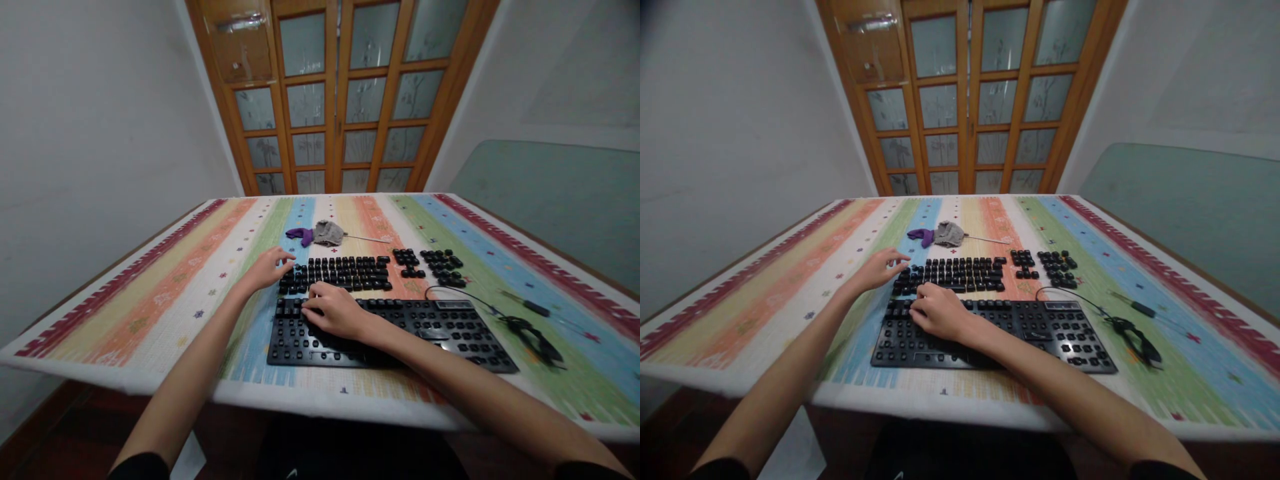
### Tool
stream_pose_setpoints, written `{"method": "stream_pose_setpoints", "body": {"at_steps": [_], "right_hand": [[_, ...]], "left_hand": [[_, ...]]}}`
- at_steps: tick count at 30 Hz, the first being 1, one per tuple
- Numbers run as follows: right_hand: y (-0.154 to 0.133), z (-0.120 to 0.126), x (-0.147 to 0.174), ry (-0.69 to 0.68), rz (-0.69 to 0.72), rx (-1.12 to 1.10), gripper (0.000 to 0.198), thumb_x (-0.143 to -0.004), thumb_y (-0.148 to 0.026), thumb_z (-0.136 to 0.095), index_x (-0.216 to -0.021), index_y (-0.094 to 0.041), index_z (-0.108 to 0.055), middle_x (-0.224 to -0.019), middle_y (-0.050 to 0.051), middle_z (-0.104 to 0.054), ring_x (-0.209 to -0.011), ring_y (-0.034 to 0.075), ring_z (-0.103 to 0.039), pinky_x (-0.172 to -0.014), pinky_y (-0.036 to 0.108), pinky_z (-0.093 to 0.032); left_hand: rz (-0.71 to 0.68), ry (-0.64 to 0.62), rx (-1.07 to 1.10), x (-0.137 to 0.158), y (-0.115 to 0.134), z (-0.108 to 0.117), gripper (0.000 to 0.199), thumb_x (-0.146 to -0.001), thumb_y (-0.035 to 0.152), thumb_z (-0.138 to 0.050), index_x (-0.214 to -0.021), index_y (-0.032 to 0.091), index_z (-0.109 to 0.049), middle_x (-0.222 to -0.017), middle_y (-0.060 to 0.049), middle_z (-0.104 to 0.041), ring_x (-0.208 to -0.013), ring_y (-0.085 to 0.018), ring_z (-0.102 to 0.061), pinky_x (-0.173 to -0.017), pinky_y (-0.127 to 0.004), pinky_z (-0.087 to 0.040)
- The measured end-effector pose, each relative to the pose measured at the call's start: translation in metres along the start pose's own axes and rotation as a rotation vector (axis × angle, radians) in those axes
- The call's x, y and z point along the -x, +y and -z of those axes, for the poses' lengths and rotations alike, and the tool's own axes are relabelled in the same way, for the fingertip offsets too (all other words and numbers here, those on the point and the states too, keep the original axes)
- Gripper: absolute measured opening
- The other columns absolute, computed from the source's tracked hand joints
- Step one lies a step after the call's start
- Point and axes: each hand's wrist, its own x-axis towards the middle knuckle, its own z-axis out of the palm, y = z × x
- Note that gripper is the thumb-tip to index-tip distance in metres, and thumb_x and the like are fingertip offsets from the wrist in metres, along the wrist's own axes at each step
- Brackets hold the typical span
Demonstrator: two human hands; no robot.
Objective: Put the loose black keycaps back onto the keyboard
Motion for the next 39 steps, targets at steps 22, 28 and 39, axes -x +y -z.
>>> {"method": "stream_pose_setpoints", "body": {"at_steps": [22, 28, 39], "right_hand": [[0.059, 0.028, -0.03, 0.065, -0.252, -0.004, 0.016, -0.087, -0.02, -0.063, -0.083, -0.016, -0.079, -0.081, 0.005, -0.066, -0.078, 0.017, -0.06, -0.073, 0.028, -0.042], [0.085, 0.02, -0.058, -0.037, -0.39, 0.058, 0.021, -0.09, -0.025, -0.061, -0.095, -0.017, -0.079, -0.094, 0.009, -0.07, -0.089, 0.02, -0.063, -0.079, 0.028, -0.044], [0.101, 0.005, -0.081, -0.128, -0.495, 0.076, 0.023, -0.089, -0.028, -0.063, -0.101, -0.019, -0.079, -0.098, 0.008, -0.075, -0.094, 0.022, -0.067, -0.078, 0.027, -0.047]], "left_hand": [[0.028, -0.145, 0.118, -0.026, -0.027, -0.021, 0.018, -0.08, 0.028, -0.062, -0.088, 0.017, -0.073, -0.079, -0.004, -0.064, -0.073, -0.017, -0.057, -0.074, -0.03, -0.046], [0.051, -0.146, 0.138, -0.025, -0.028, -0.023, 0.019, -0.079, 0.03, -0.062, -0.088, 0.016, -0.071, -0.078, -0.003, -0.063, -0.07, -0.016, -0.055, -0.071, -0.029, -0.046], [0.087, -0.143, 0.159, -0.025, -0.03, -0.026, 0.016, -0.074, 0.026, -0.063, -0.084, 0.016, -0.069, -0.077, -0.002, -0.062, -0.07, -0.016, -0.056, -0.07, -0.029, -0.047]]}}
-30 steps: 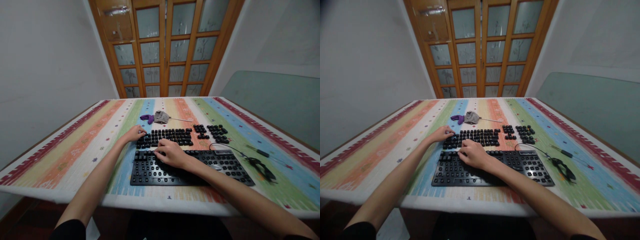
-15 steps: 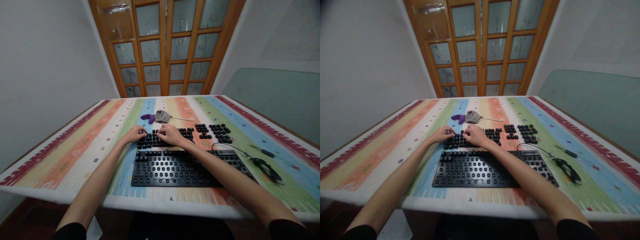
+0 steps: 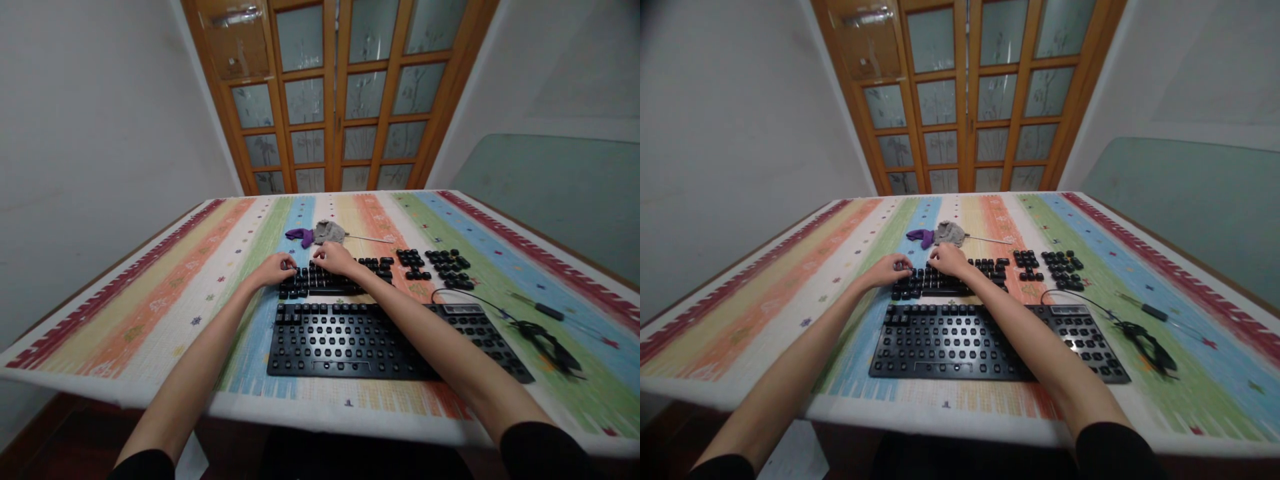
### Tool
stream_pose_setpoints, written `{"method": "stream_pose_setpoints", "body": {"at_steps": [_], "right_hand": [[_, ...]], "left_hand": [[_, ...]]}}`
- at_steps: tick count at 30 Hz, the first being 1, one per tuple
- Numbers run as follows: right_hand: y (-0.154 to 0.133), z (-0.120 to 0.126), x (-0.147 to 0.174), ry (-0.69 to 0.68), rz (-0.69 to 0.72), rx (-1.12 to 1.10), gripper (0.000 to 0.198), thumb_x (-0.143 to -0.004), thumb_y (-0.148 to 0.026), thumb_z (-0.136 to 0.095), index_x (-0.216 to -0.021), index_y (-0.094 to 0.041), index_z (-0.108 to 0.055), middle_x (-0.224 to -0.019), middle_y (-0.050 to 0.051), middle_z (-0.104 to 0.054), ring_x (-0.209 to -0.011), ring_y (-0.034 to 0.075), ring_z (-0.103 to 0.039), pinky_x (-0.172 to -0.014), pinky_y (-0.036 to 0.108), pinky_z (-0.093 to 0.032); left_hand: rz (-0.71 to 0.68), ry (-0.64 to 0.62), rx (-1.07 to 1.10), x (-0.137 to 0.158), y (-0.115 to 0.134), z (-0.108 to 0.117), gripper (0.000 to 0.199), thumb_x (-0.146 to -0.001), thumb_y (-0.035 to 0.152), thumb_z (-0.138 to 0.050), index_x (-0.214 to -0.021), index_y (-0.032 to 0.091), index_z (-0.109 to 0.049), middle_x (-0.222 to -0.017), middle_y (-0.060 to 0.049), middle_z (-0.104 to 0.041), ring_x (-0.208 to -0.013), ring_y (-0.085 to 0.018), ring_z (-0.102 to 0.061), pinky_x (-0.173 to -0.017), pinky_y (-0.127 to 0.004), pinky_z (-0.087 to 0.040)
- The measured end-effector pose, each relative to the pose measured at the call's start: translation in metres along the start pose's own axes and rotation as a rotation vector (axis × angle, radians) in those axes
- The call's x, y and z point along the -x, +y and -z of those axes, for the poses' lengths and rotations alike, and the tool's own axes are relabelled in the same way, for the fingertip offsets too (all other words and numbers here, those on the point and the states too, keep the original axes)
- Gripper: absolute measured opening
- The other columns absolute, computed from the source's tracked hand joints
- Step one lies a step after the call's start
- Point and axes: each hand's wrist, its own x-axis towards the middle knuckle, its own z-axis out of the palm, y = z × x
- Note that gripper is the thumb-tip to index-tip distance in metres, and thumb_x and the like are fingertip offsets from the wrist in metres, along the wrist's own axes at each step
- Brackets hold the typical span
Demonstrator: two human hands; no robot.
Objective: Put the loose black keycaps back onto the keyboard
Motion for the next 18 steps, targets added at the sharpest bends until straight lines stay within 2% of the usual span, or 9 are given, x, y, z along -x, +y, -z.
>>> {"method": "stream_pose_setpoints", "body": {"at_steps": [10, 18], "right_hand": [[0.0008, -0.0048, -0.004, -0.024, 0.012, 0.005, 0.024, -0.086, -0.028, -0.063, -0.098, -0.019, -0.081, -0.097, 0.008, -0.076, -0.092, 0.023, -0.068, -0.074, 0.026, -0.047], [-0.0019, -0.0039, -0.0007, 0.051, 0.08, -0.014, 0.02, -0.088, -0.022, -0.063, -0.095, -0.017, -0.08, -0.1, 0.012, -0.07, -0.097, 0.023, -0.063, -0.08, 0.029, -0.045]], "left_hand": [[0.003, 0.014, 0.019, 0.0019, 0.0012, 0.0017, 0.017, -0.073, 0.028, -0.064, -0.084, 0.016, -0.069, -0.074, -0.002, -0.062, -0.069, -0.016, -0.056, -0.068, -0.028, -0.046], [-0.017, 0.103, 0.014, 0.0081, 0.0087, 0.0096, 0.016, -0.082, 0.03, -0.06, -0.084, 0.015, -0.067, -0.079, -0.004, -0.065, -0.071, -0.016, -0.056, -0.068, -0.029, -0.046]]}}
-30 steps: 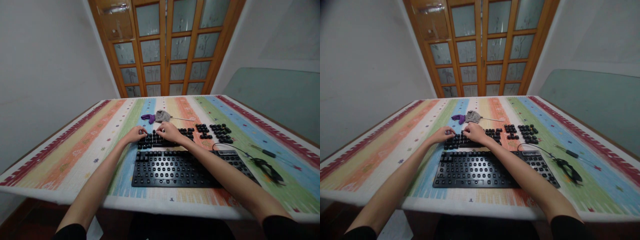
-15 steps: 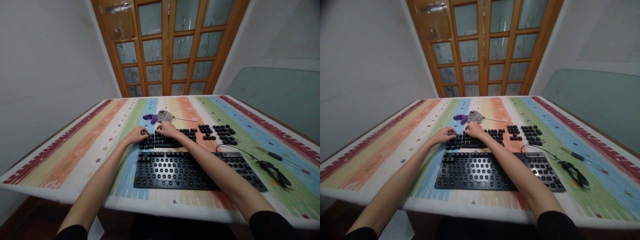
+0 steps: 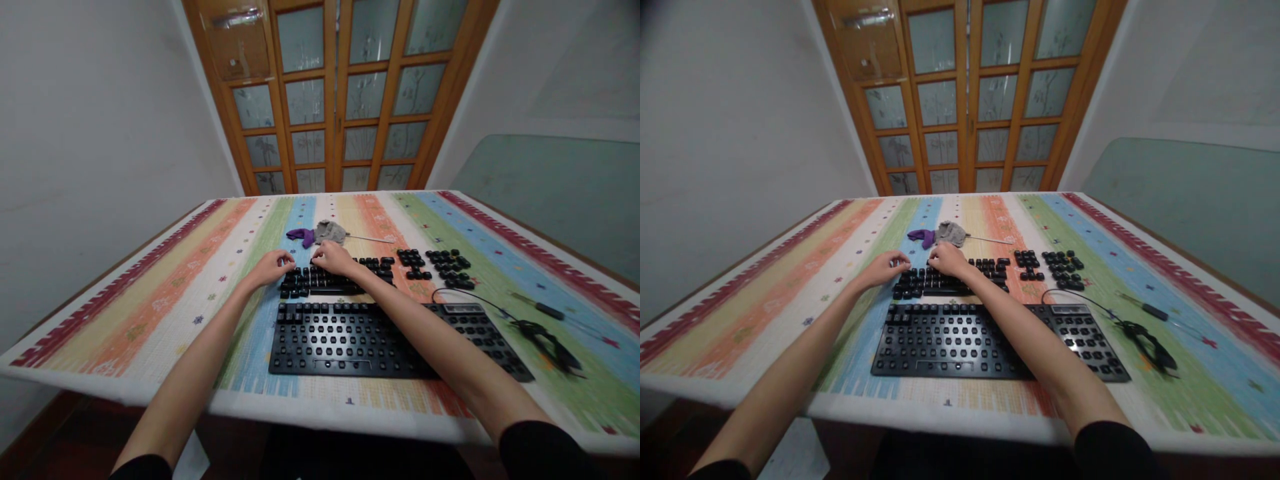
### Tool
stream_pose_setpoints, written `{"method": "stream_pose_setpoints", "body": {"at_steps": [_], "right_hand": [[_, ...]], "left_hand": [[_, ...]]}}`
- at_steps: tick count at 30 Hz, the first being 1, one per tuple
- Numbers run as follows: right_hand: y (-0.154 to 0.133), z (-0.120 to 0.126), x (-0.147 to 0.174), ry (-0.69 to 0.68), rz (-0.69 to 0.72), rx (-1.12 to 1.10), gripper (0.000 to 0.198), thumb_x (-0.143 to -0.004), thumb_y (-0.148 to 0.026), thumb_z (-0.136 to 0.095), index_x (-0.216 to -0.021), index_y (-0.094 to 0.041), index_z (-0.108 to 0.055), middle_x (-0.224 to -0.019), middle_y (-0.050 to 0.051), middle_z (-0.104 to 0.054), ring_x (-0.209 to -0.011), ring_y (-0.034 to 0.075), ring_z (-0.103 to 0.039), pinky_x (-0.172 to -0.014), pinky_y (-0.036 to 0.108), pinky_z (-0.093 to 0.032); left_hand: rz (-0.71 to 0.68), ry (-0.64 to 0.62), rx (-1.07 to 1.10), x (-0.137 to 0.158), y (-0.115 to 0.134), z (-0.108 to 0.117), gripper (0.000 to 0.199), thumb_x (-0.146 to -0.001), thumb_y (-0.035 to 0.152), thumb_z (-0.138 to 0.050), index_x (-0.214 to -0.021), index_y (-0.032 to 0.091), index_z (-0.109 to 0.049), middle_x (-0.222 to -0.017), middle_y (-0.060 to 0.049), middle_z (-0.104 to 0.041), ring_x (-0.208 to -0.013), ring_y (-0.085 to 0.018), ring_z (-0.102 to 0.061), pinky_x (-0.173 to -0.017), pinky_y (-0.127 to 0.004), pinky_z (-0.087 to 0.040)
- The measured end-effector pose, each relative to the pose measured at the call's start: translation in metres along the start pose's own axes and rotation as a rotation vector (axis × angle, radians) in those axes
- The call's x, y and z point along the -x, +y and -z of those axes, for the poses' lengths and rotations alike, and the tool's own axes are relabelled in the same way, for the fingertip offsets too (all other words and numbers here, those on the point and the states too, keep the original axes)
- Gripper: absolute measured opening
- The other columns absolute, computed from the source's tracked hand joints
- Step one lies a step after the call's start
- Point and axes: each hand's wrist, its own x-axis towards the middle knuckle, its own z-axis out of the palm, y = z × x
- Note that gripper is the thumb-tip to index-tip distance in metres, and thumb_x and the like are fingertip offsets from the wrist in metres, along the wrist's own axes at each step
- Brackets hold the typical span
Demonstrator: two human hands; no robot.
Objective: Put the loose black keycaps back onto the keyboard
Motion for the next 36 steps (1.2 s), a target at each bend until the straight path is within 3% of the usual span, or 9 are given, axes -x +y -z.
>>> {"method": "stream_pose_setpoints", "body": {"at_steps": [6, 9, 14, 18, 24, 36], "right_hand": [[-0.011, 0.01, 0.026, 0.065, 0.142, -0.077, 0.017, -0.091, -0.024, -0.064, -0.097, -0.017, -0.077, -0.093, 0.007, -0.065, -0.094, 0.019, -0.058, -0.084, 0.03, -0.043], [-0.02, 0.012, 0.056, 0.141, 0.28, -0.208, 0.015, -0.091, -0.024, -0.065, -0.095, -0.016, -0.076, -0.088, 0.005, -0.062, -0.087, 0.017, -0.058, -0.082, 0.03, -0.044], [-0.037, 0.006, 0.108, 0.158, 0.435, -0.269, 0.017, -0.094, -0.026, -0.062, -0.099, -0.016, -0.074, -0.091, 0.007, -0.062, -0.085, 0.018, -0.057, -0.077, 0.03, -0.048], [-0.045, -0.004, 0.127, 0.2, 0.497, -0.183, 0.019, -0.095, -0.026, -0.059, -0.098, -0.014, -0.073, -0.094, 0.009, -0.063, -0.086, 0.019, -0.057, -0.073, 0.03, -0.049], [-0.049, -0.011, 0.129, 0.221, 0.51, -0.101, 0.021, -0.098, -0.025, -0.055, -0.092, -0.015, -0.072, -0.09, 0.008, -0.061, -0.084, 0.018, -0.056, -0.069, 0.027, -0.048], [-0.049, -0.015, 0.128, 0.263, 0.531, -0.047, 0.022, -0.099, -0.025, -0.052, -0.092, -0.016, -0.071, -0.088, 0.008, -0.06, -0.082, 0.018, -0.054, -0.065, 0.028, -0.047]], "left_hand": [[-0.081, 0.055, 0.009, 0.034, 0.033, 0.013, 0.018, -0.089, 0.033, -0.057, -0.095, 0.018, -0.067, -0.086, -0.003, -0.065, -0.076, -0.016, -0.057, -0.074, -0.03, -0.048], [-0.201, 0.06, 0.006, 0.061, 0.057, 0.018, 0.015, -0.091, 0.031, -0.058, -0.096, 0.019, -0.065, -0.087, -0.002, -0.064, -0.078, -0.016, -0.057, -0.076, -0.031, -0.048], [-0.25, 0.027, -0.011, 0.098, 0.081, 0.014, 0.013, -0.093, 0.029, -0.058, -0.1, 0.02, -0.064, -0.092, -0.003, -0.062, -0.086, -0.018, -0.059, -0.08, -0.033, -0.049], [-0.253, -0.008, -0.023, 0.111, 0.078, 0.002, 0.013, -0.091, 0.026, -0.059, -0.103, 0.022, -0.064, -0.096, -0.004, -0.062, -0.094, -0.02, -0.059, -0.085, -0.036, -0.049], [-0.235, -0.026, -0.004, 0.114, 0.073, -0.013, 0.011, -0.091, 0.025, -0.059, -0.1, 0.02, -0.064, -0.096, -0.004, -0.06, -0.095, -0.021, -0.058, -0.085, -0.036, -0.049], [-0.255, -0.013, 0.009, 0.113, 0.073, -0.017, 0.008, -0.091, 0.019, -0.06, -0.098, 0.02, -0.065, -0.092, -0.003, -0.059, -0.093, -0.02, -0.058, -0.083, -0.035, -0.049]]}}
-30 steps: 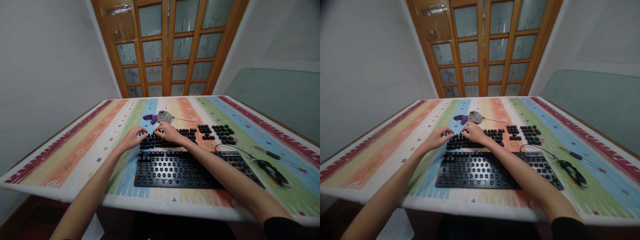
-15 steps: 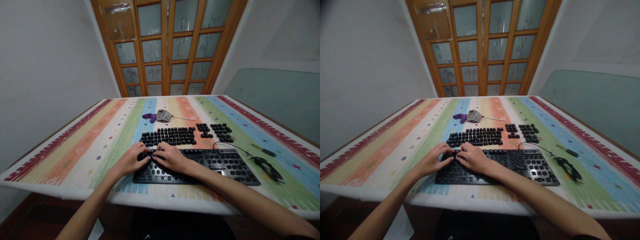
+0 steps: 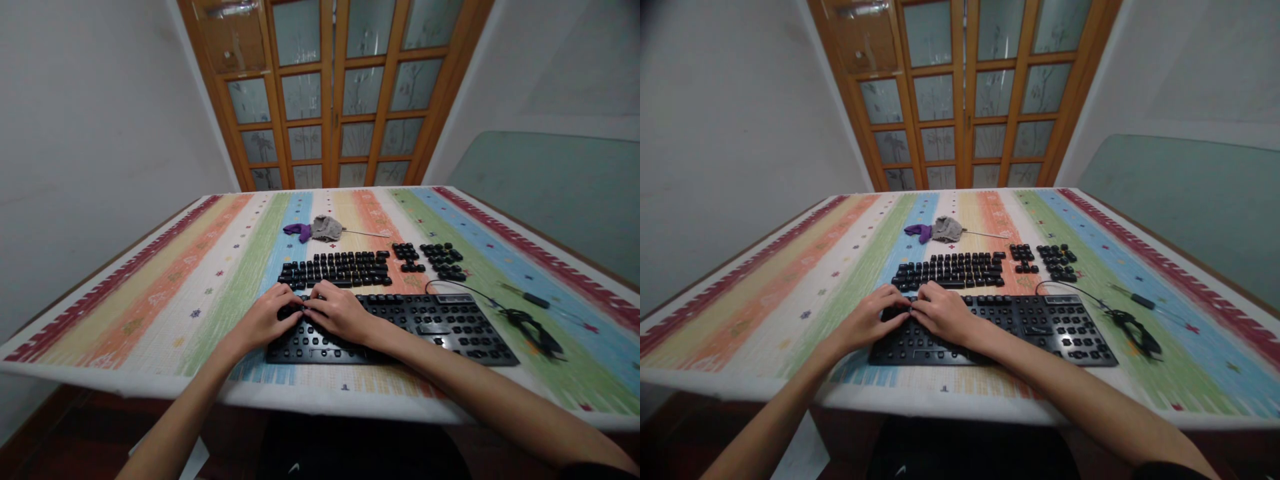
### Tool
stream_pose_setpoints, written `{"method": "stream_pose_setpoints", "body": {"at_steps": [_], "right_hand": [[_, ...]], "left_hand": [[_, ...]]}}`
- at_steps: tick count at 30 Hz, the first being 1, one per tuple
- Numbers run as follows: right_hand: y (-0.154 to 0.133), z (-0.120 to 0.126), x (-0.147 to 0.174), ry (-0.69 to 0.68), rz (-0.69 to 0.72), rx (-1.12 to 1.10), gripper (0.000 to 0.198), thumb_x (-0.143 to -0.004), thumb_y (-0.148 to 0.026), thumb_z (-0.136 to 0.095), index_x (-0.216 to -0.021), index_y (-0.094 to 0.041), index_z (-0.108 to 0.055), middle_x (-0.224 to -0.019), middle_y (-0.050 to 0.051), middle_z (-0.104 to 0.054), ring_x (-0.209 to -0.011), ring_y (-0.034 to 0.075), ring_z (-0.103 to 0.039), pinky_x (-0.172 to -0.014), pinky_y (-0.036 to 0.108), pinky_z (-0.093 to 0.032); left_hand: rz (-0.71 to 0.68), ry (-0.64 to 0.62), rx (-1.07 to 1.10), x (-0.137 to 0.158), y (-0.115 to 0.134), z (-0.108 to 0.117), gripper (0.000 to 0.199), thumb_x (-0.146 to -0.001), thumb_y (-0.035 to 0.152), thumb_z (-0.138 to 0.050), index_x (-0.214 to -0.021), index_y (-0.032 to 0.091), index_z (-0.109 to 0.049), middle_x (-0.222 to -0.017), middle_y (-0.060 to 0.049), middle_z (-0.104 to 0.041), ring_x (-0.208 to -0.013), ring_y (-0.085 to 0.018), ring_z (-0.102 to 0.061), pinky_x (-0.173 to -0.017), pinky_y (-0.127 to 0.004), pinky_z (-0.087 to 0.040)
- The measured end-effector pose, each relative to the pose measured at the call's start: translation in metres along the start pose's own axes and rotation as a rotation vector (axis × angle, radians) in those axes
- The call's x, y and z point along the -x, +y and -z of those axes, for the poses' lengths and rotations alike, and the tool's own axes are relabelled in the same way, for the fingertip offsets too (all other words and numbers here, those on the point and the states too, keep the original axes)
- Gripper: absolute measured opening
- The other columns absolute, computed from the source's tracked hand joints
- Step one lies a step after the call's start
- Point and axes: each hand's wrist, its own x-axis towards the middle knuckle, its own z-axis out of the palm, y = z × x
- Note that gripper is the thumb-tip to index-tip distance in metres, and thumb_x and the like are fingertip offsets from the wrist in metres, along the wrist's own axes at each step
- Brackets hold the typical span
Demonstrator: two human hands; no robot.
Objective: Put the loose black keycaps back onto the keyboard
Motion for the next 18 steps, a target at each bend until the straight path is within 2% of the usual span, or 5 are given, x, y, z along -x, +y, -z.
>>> {"method": "stream_pose_setpoints", "body": {"at_steps": [11, 18], "right_hand": [[-0.0019, 0.0003, 0.0005, -0.011, -0.04, 0.003, 0.015, -0.095, -0.024, -0.058, -0.094, -0.015, -0.07, -0.09, 0.008, -0.062, -0.084, 0.019, -0.055, -0.067, 0.029, -0.049], [0.002, -0.0034, -0.0001, 0.009, -0.02, -0.011, 0.017, -0.095, -0.024, -0.058, -0.087, -0.015, -0.07, -0.088, 0.008, -0.062, -0.081, 0.018, -0.056, -0.066, 0.028, -0.048]], "left_hand": [[0.039, -0.015, -0.008, -0.0008, -0.0006, -0.0004, 0.005, -0.091, 0.022, -0.06, -0.094, 0.02, -0.063, -0.088, -0.002, -0.057, -0.088, -0.019, -0.056, -0.08, -0.035, -0.048], [0.031, -0.024, -0.006, -0.0042, -0.0026, -0.0011, 0.013, -0.091, 0.023, -0.058, -0.079, 0.019, -0.058, -0.084, -0.002, -0.056, -0.083, -0.018, -0.055, -0.075, -0.032, -0.046]]}}
